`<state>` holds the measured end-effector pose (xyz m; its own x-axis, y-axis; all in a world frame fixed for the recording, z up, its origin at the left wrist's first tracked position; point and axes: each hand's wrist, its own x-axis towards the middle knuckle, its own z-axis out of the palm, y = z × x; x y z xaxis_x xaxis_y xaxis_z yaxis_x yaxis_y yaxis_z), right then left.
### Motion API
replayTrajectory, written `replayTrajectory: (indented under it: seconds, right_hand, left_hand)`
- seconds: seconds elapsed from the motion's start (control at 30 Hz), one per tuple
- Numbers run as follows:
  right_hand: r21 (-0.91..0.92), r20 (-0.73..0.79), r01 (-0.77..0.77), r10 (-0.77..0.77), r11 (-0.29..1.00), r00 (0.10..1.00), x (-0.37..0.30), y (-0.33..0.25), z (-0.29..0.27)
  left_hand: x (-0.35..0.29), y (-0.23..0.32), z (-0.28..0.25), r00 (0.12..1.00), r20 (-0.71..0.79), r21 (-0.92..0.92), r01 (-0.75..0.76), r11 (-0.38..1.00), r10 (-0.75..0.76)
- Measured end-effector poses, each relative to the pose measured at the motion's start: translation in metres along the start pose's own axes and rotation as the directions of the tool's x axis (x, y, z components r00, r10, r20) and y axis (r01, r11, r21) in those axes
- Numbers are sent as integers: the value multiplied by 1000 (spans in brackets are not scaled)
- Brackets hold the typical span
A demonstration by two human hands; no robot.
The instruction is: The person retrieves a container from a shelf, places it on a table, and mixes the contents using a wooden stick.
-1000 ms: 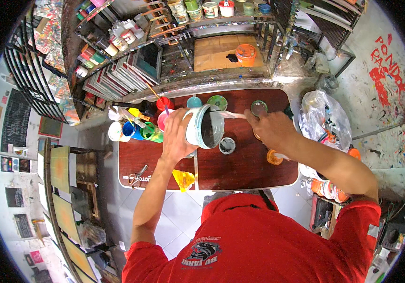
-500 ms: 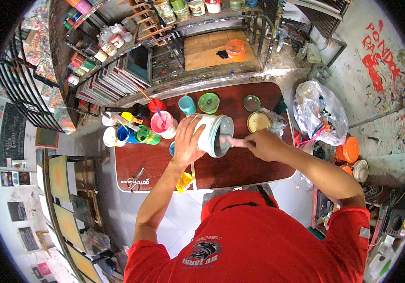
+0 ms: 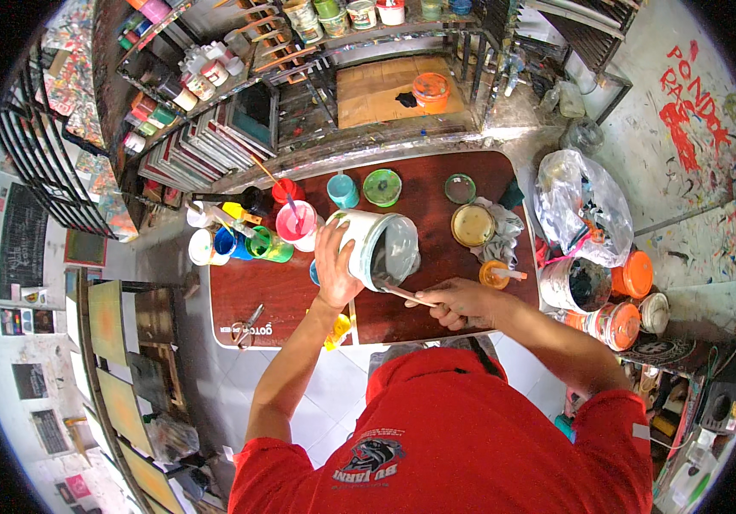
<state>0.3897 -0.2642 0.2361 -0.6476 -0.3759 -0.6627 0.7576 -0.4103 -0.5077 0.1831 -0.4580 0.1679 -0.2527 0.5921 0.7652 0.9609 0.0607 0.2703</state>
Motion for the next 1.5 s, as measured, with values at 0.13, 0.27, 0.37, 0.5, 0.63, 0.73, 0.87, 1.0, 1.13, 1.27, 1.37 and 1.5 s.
replayTrajectory:
  seconds: [0.13,0.27,0.37,0.5,0.63,0.73,0.87,1.0,1.13,1.27,1.37,1.5]
  right_hand:
    - [331,78,18,-46,944,996,31,28,-5]
    - [334,-57,137,-125,933,991,38,38,-8]
    - [254,-228,262,-205,931,952,37,51,-36]
    - [-204,-461,203,-277,958,843,28,48,-66]
    - [-681,-461,74,-505,728,730,19,38,-75]
    - [-802,-448,-8,-593,597,669,17,36,-82]
    - [-875,-406,-49,-676,481,615,28,41,-101]
    - [-944,-316,-105,-763,314,564,36,32,-97]
    - [-949,-314,-170,-751,265,581,35,20,-81]
    - [-964,-263,-197,-774,181,577,37,21,-86]
    - [-955,-218,-294,-743,30,632,50,22,-89]
    - [-935,-67,-310,-770,-174,635,66,21,-75]
  left_hand:
    - [-5,-3,-5,993,77,84,84,993,-91]
    - [-15,1,-5,975,91,99,192,976,-201]
    - [-19,7,-1,949,154,149,254,956,-277]
    - [-35,4,3,902,269,211,288,934,-339]
    - [-41,1,10,866,331,276,291,916,-375]
    - [-44,-1,20,839,380,357,254,899,-389]
    - [-47,-3,22,821,417,367,241,898,-391]
    - [-47,-1,22,813,437,384,217,897,-384]
    - [-47,-2,20,800,439,388,242,889,-409]
    - [-44,-2,19,804,432,379,250,891,-409]
    - [-44,-4,23,797,459,383,220,897,-392]
    - [-44,-5,31,766,507,393,204,897,-396]
